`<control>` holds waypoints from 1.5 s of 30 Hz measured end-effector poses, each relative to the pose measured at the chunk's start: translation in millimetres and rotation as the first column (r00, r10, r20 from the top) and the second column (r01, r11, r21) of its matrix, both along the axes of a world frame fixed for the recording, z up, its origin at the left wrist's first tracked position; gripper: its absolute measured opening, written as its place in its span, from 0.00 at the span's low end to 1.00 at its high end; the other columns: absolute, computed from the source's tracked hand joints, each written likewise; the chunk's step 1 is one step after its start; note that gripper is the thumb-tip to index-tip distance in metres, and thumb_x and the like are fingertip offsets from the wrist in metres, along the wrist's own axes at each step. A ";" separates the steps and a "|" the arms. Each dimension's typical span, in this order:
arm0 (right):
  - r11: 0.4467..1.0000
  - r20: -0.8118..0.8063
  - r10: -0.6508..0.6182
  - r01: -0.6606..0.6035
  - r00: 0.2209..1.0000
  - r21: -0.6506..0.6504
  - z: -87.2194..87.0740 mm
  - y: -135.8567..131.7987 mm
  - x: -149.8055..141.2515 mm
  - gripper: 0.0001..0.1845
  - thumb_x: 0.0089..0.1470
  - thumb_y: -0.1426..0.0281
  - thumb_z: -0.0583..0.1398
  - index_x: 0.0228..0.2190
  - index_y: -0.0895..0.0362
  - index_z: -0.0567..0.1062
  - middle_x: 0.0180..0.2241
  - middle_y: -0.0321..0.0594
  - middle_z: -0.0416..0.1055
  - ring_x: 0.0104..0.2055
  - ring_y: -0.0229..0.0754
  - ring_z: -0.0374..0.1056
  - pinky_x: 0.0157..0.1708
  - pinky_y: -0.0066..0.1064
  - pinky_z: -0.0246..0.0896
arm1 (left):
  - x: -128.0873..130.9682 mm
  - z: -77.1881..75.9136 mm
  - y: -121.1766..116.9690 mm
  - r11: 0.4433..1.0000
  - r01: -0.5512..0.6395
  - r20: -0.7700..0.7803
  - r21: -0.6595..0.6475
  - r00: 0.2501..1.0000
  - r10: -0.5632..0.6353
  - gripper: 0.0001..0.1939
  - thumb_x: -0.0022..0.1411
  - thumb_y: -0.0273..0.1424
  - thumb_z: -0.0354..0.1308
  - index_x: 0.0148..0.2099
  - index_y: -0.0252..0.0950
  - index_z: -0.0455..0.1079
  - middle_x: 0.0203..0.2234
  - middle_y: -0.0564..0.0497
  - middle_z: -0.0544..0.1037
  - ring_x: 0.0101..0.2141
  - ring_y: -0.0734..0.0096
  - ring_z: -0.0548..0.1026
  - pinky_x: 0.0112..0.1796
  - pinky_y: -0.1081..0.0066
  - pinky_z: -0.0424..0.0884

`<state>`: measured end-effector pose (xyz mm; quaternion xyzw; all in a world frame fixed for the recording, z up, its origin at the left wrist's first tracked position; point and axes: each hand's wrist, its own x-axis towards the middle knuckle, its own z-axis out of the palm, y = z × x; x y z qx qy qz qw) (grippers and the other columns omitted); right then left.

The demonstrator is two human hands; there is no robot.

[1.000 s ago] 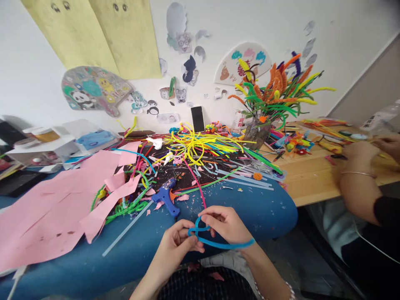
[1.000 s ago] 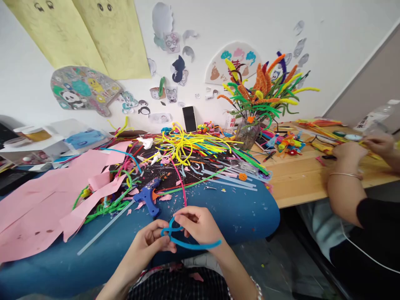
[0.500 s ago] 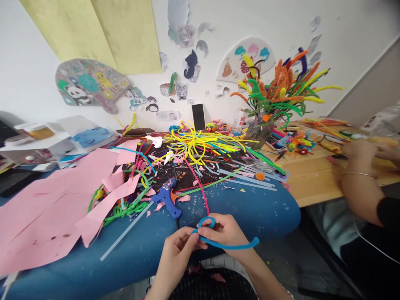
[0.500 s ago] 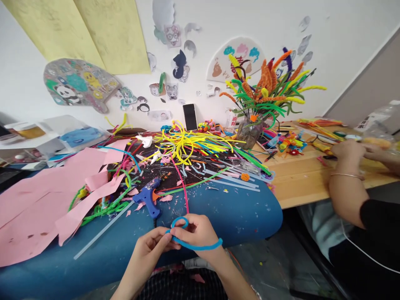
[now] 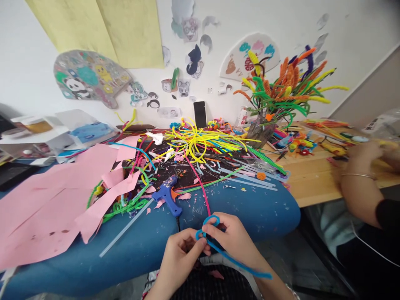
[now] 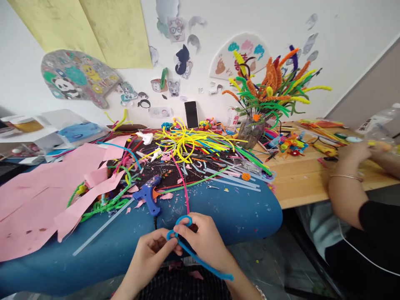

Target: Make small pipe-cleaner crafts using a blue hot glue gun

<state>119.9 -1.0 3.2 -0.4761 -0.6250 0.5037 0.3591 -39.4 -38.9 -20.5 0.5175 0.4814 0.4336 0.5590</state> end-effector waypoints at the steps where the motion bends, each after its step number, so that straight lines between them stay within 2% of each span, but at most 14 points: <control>1: 0.997 -0.034 0.030 -0.033 0.999 -0.067 1.4 0.0 1.2 0.10 0.51 0.66 0.61 0.22 0.57 0.73 0.22 0.34 0.69 0.26 0.36 0.64 0.28 0.26 0.58 | -1.9 3.0 -1.6 0.999 0.020 -0.075 0.047 0.997 -0.016 0.12 0.62 0.36 0.59 0.29 0.35 0.75 0.23 0.48 0.82 0.25 0.66 0.79 0.29 0.73 0.73; 4: 0.947 -0.178 0.135 -0.180 0.975 -0.267 3.0 2.4 3.2 0.14 0.48 0.60 0.65 0.22 0.58 0.73 0.20 0.32 0.68 0.22 0.34 0.62 0.25 0.26 0.58 | -9.0 12.3 -4.3 0.975 0.118 -0.284 0.186 0.957 -0.061 0.12 0.63 0.32 0.58 0.28 0.36 0.77 0.23 0.49 0.83 0.24 0.67 0.79 0.29 0.74 0.72; 7: 0.895 -0.270 0.197 -0.285 0.942 -0.343 3.6 5.9 2.8 0.19 0.43 0.55 0.68 0.20 0.58 0.72 0.17 0.31 0.67 0.19 0.33 0.60 0.22 0.25 0.57 | -14.7 18.7 -3.7 0.945 0.206 -0.345 0.253 0.932 -0.111 0.12 0.63 0.31 0.59 0.29 0.38 0.79 0.25 0.49 0.83 0.26 0.67 0.79 0.32 0.73 0.72; 9: 0.902 -0.261 0.200 -0.281 0.944 -0.327 5.4 7.3 1.6 0.19 0.43 0.55 0.68 0.20 0.58 0.73 0.17 0.31 0.67 0.19 0.32 0.60 0.21 0.25 0.56 | -15.8 20.0 -3.0 0.951 0.216 -0.296 0.221 0.944 -0.146 0.12 0.63 0.32 0.59 0.29 0.37 0.79 0.25 0.48 0.83 0.26 0.66 0.79 0.31 0.73 0.72; 12: 0.940 -0.206 0.195 -0.242 0.959 -0.239 10.0 9.0 -0.2 0.17 0.46 0.57 0.67 0.21 0.58 0.75 0.18 0.32 0.69 0.20 0.33 0.61 0.22 0.24 0.55 | -13.4 18.3 -2.9 0.975 0.194 -0.112 0.111 0.977 -0.181 0.14 0.63 0.39 0.59 0.31 0.35 0.78 0.25 0.45 0.83 0.27 0.64 0.80 0.31 0.71 0.73; 15: 0.948 -0.198 0.229 -0.265 0.953 -0.177 15.2 12.2 1.0 0.18 0.48 0.56 0.65 0.22 0.59 0.75 0.17 0.32 0.68 0.21 0.33 0.62 0.23 0.25 0.57 | -9.4 15.9 -2.9 0.990 0.136 0.059 0.028 0.989 -0.137 0.21 0.64 0.46 0.55 0.30 0.34 0.77 0.24 0.44 0.83 0.26 0.62 0.80 0.32 0.69 0.75; 17: 0.952 -0.204 0.235 -0.267 0.950 -0.149 18.0 15.4 4.3 0.20 0.50 0.53 0.63 0.25 0.59 0.77 0.19 0.34 0.70 0.22 0.34 0.65 0.24 0.26 0.60 | -7.7 15.3 -2.4 0.995 0.104 0.083 0.006 0.991 -0.104 0.24 0.64 0.47 0.53 0.29 0.34 0.76 0.23 0.45 0.82 0.25 0.63 0.80 0.32 0.68 0.75; 21: 0.981 -0.242 0.146 -0.172 0.959 -0.089 17.0 19.3 10.6 0.22 0.51 0.51 0.63 0.33 0.59 0.80 0.24 0.39 0.75 0.23 0.36 0.70 0.27 0.28 0.66 | -4.5 13.7 -0.6 0.996 0.083 0.116 -0.025 0.990 -0.079 0.22 0.62 0.48 0.56 0.30 0.33 0.75 0.23 0.46 0.82 0.26 0.62 0.80 0.33 0.67 0.75; 24: 0.998 -0.280 -0.047 0.030 0.959 -0.064 8.8 14.7 7.6 0.22 0.49 0.52 0.65 0.32 0.59 0.81 0.25 0.41 0.78 0.24 0.40 0.73 0.27 0.31 0.70 | 2.8 9.3 0.8 0.998 -0.019 0.191 -0.062 0.981 0.031 0.19 0.59 0.47 0.61 0.33 0.34 0.73 0.23 0.49 0.81 0.26 0.63 0.80 0.34 0.67 0.75; 27: 0.974 -0.325 -0.228 0.219 0.918 -0.065 0.6 4.3 -0.3 0.20 0.49 0.53 0.66 0.33 0.57 0.82 0.27 0.43 0.79 0.26 0.43 0.75 0.31 0.34 0.74 | 14.1 4.6 1.8 0.982 -0.172 0.251 -0.082 0.949 0.188 0.17 0.57 0.45 0.64 0.34 0.34 0.73 0.23 0.51 0.80 0.27 0.65 0.79 0.35 0.68 0.74; 30: 0.951 -0.336 -0.306 0.300 0.891 -0.071 -1.8 -5.6 -5.5 0.19 0.48 0.53 0.66 0.33 0.56 0.82 0.29 0.43 0.80 0.29 0.46 0.77 0.32 0.36 0.75 | 21.8 2.8 2.5 0.963 -0.251 0.294 -0.103 0.917 0.270 0.17 0.58 0.45 0.62 0.34 0.34 0.73 0.27 0.50 0.80 0.28 0.66 0.78 0.35 0.69 0.73; 33: 0.958 -0.307 -0.285 0.267 0.908 -0.101 0.0 -9.8 -5.2 0.18 0.48 0.54 0.66 0.32 0.56 0.81 0.28 0.43 0.79 0.30 0.46 0.76 0.33 0.35 0.75 | 21.0 4.6 3.2 0.974 -0.222 0.252 -0.055 0.940 0.228 0.17 0.61 0.44 0.58 0.32 0.34 0.73 0.26 0.50 0.79 0.28 0.66 0.76 0.36 0.69 0.71; 38: 0.992 -0.280 -0.123 0.113 0.952 -0.052 2.6 -8.7 -1.4 0.13 0.50 0.60 0.66 0.30 0.57 0.81 0.27 0.39 0.76 0.26 0.40 0.72 0.28 0.29 0.71 | 11.1 14.8 4.1 0.990 -0.121 0.070 0.075 0.991 0.115 0.19 0.64 0.43 0.55 0.29 0.34 0.71 0.24 0.50 0.77 0.29 0.66 0.74 0.34 0.72 0.68; 45: 0.999 -0.256 0.018 -0.027 0.967 -0.034 8.4 -8.6 0.3 0.09 0.50 0.63 0.66 0.27 0.57 0.79 0.24 0.36 0.73 0.26 0.37 0.69 0.26 0.26 0.67 | -0.8 27.0 1.0 0.992 0.072 -0.139 0.104 0.989 -0.057 0.21 0.69 0.42 0.47 0.28 0.36 0.66 0.19 0.54 0.71 0.23 0.70 0.69 0.28 0.74 0.63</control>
